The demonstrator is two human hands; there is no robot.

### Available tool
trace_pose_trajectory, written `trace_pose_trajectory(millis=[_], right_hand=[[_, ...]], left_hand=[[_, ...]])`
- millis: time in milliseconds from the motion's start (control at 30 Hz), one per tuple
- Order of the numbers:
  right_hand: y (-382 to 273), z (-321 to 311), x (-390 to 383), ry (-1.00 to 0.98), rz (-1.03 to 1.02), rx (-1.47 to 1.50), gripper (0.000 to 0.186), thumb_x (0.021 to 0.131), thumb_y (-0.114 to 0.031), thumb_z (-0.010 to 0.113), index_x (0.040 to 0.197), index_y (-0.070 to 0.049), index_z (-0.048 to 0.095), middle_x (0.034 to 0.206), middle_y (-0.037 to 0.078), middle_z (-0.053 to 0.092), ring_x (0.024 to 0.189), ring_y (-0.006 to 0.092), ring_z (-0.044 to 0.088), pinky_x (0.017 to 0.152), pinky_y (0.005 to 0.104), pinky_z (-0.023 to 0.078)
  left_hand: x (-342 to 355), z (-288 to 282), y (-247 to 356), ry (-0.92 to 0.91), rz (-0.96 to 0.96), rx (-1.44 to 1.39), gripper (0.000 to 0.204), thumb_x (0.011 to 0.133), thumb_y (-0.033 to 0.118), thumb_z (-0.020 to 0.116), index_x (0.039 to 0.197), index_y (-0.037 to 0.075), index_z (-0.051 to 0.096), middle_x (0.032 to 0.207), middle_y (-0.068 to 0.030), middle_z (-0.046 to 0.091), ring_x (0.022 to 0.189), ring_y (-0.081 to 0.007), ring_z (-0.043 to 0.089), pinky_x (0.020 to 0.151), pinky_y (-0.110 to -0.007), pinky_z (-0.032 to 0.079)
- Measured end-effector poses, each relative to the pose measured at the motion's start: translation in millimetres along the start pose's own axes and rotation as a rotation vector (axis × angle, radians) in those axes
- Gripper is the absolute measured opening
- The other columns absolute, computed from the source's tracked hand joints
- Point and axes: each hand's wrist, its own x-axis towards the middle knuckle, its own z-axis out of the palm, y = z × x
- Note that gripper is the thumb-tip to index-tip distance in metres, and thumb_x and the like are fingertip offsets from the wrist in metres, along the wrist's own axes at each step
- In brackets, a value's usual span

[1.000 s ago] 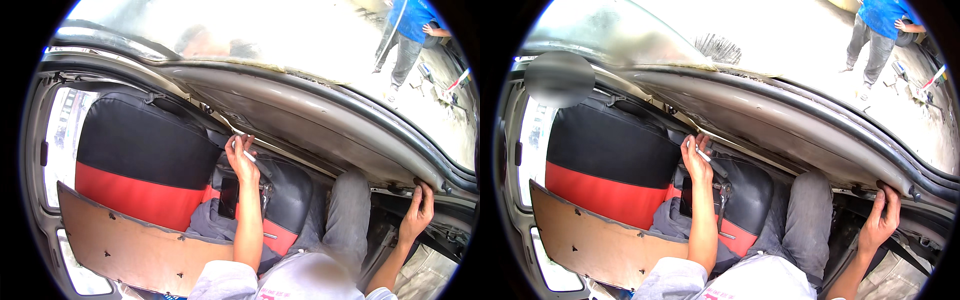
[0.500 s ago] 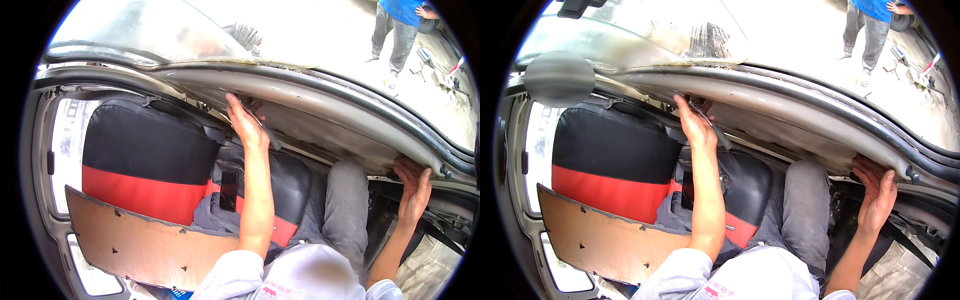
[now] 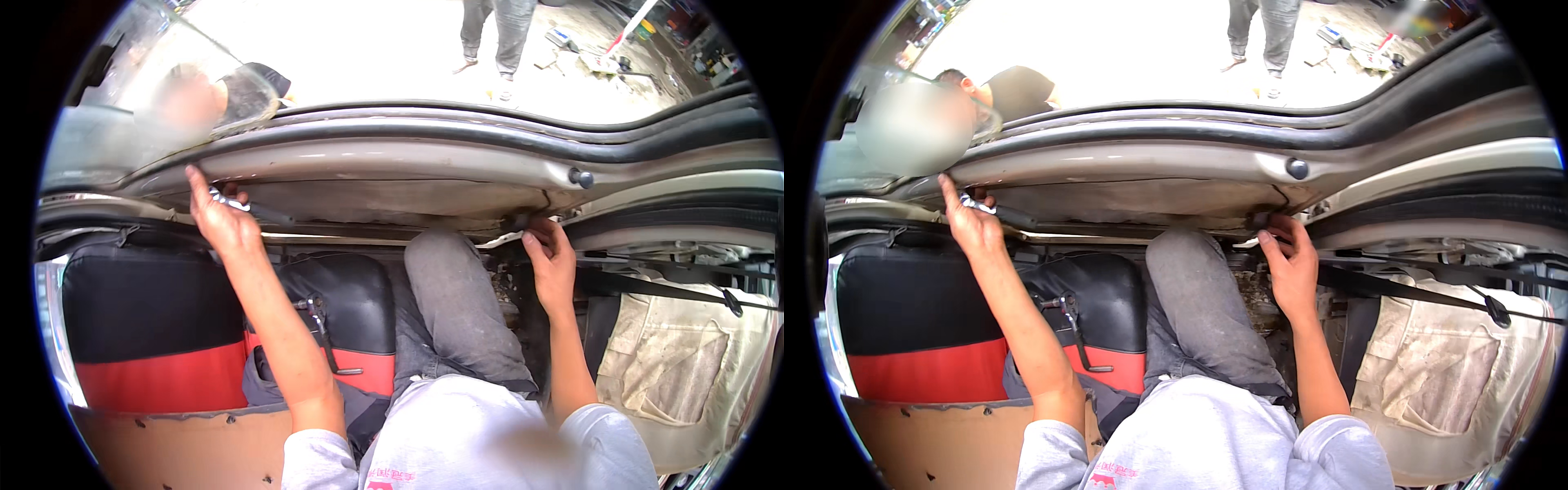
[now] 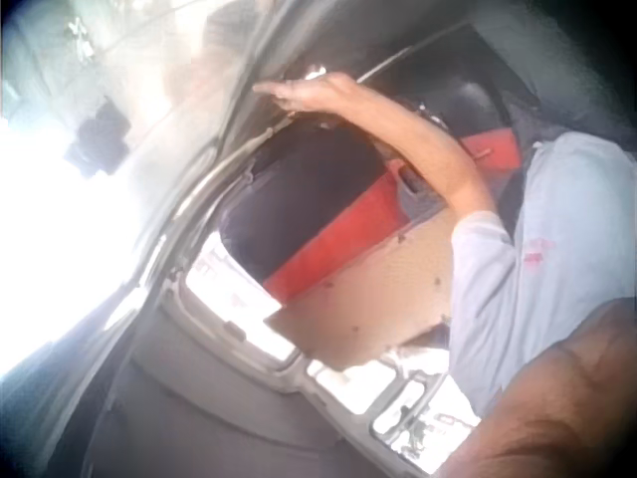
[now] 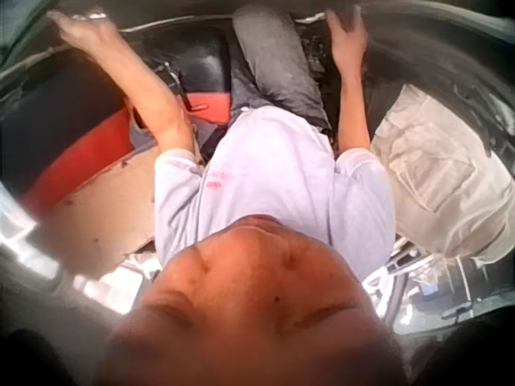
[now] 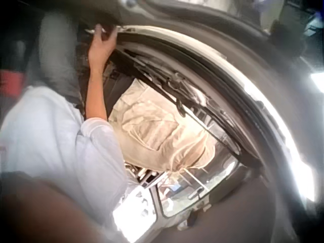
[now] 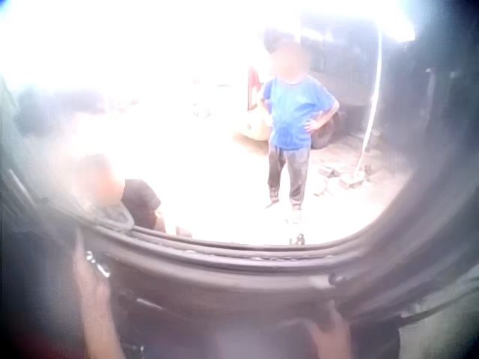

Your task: The person is working on the interior door panel of a car, using a socket wrench to remove and reinstall screws. They repeatedly detach the panel, inspect the area, and reattach it.

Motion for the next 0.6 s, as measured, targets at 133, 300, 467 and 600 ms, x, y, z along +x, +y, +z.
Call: trace_pose_trajectory(millis=[133, 300, 467, 600], right_hand=[[19, 15, -6, 0.066, -0.258, -0.446, 0.037, 0.090, -0.019, 0.068, 0.116, 0.006, 0.056, 0.111, 0.023, 0.061, 0.098, 0.0352, 0.063, 0.085, 0.0391, 0.050], [21, 37, 13, 0.042, -0.594, -0.947, 0.028, 0.090, -0.019, 0.065, 0.103, 0.004, 0.056, 0.102, 0.024, 0.057, 0.090, 0.0448, 0.056, 0.073, 0.0489, 0.047], [16, 64, 26, -0.048, -0.615, -0.804, 0.024, 0.091, -0.016, 0.063, 0.105, 0.003, 0.056, 0.102, 0.023, 0.057, 0.075, 0.0426, 0.059, 0.064, 0.0490, 0.047], [12, 79, 30, -0.088, -0.369, -0.543, 0.028, 0.092, -0.017, 0.064, 0.109, 0.005, 0.056, 0.091, 0.023, 0.059, 0.066, 0.0375, 0.057, 0.062, 0.0442, 0.045]], left_hand=[[-24, 27, 8, 0.018, 0.050, 0.007, 0.063, 0.090, 0.042, 0.070, 0.133, 0.007, 0.040, 0.092, -0.0010, 0.056, 0.065, -0.0107, 0.052, 0.044, -0.023, 0.033], [-13, 20, 8, -0.014, 0.087, -0.093, 0.060, 0.094, 0.037, 0.065, 0.136, 0.005, 0.037, 0.088, 0.0007, 0.054, 0.062, -0.0056, 0.046, 0.043, -0.021, 0.031], [26, 14, -3, -0.051, 0.106, -0.125, 0.074, 0.095, 0.039, 0.064, 0.147, 0.004, 0.025, 0.088, -0.0004, 0.054, 0.062, -0.0060, 0.046, 0.043, -0.021, 0.031], [48, 15, -2, -0.045, 0.071, -0.090, 0.070, 0.096, 0.040, 0.062, 0.146, 0.005, 0.028, 0.084, -0.0002, 0.051, 0.060, -0.0070, 0.045, 0.041, -0.022, 0.030]])
